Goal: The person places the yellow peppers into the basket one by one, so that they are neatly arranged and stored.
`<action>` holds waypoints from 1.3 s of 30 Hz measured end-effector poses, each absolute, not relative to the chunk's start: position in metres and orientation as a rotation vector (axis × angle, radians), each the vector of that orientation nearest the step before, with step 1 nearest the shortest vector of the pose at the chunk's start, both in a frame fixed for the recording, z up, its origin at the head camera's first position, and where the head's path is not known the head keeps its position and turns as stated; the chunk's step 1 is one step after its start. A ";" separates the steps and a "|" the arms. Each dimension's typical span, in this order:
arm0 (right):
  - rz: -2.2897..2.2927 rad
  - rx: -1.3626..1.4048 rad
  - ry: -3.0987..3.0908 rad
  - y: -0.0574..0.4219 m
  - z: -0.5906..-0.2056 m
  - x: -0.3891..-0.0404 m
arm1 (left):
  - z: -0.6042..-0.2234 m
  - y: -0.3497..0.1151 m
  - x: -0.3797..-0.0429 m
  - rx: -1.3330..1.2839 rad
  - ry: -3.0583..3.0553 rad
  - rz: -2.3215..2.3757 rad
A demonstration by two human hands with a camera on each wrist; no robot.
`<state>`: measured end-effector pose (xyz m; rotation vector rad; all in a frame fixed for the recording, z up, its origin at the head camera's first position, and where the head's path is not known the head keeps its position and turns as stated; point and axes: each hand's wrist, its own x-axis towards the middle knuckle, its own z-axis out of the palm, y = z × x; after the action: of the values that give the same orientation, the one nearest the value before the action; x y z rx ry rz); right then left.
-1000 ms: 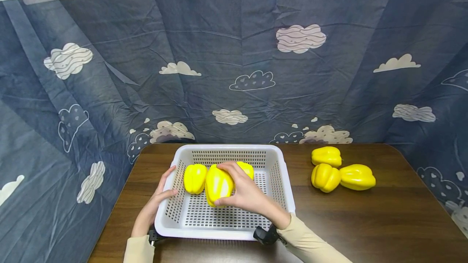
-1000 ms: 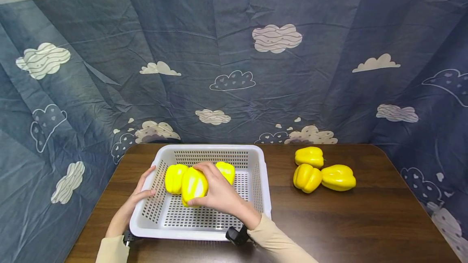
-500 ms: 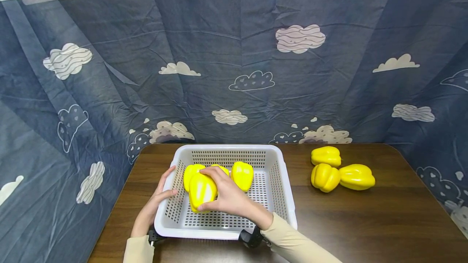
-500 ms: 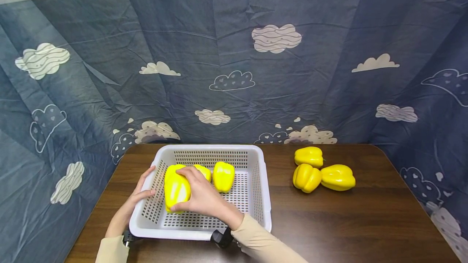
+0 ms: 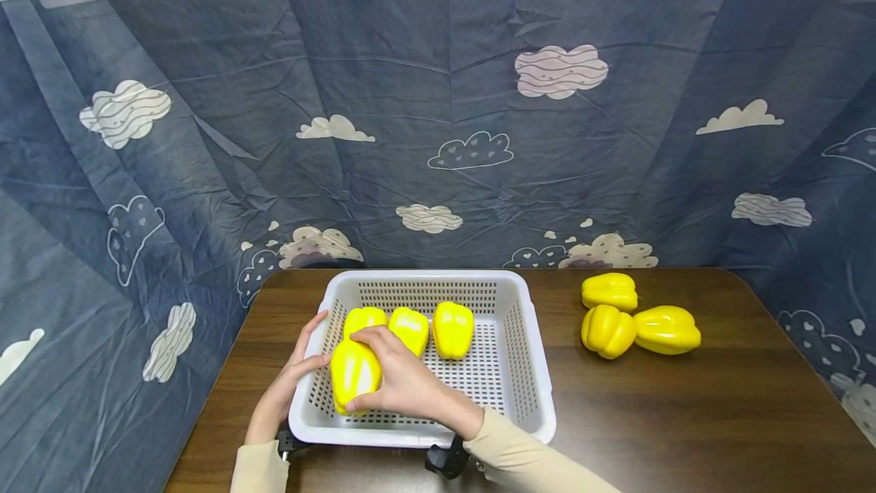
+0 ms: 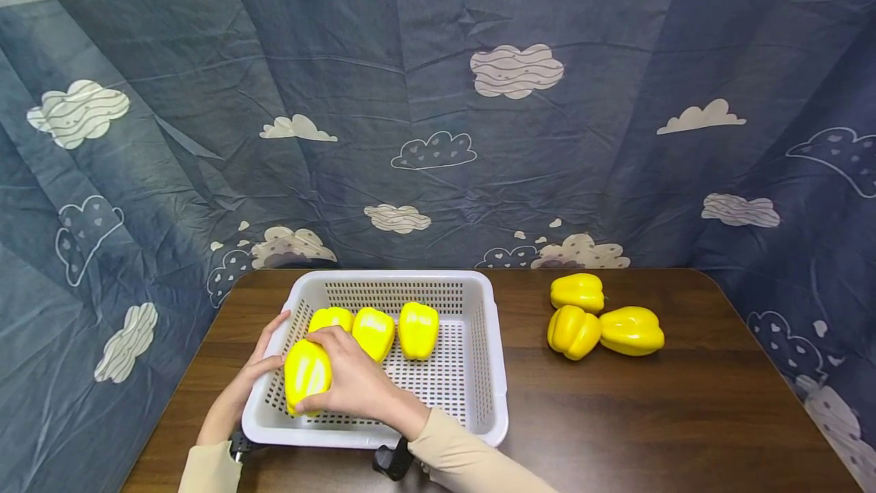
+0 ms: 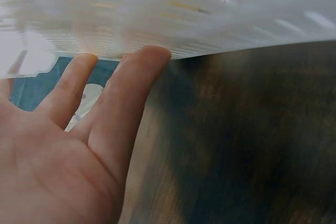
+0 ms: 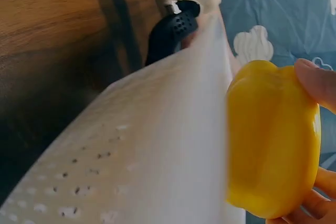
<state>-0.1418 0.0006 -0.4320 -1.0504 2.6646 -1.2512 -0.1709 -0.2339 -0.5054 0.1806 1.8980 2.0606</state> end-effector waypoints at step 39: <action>-1.116 -1.089 2.742 -0.023 -0.469 -0.138 | -0.505 -0.232 -0.170 0.202 1.914 2.053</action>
<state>-0.1376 -0.0231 -0.4690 -1.0890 2.7418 -1.1159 -0.1703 -0.2323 -0.5051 0.2022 1.9144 2.0525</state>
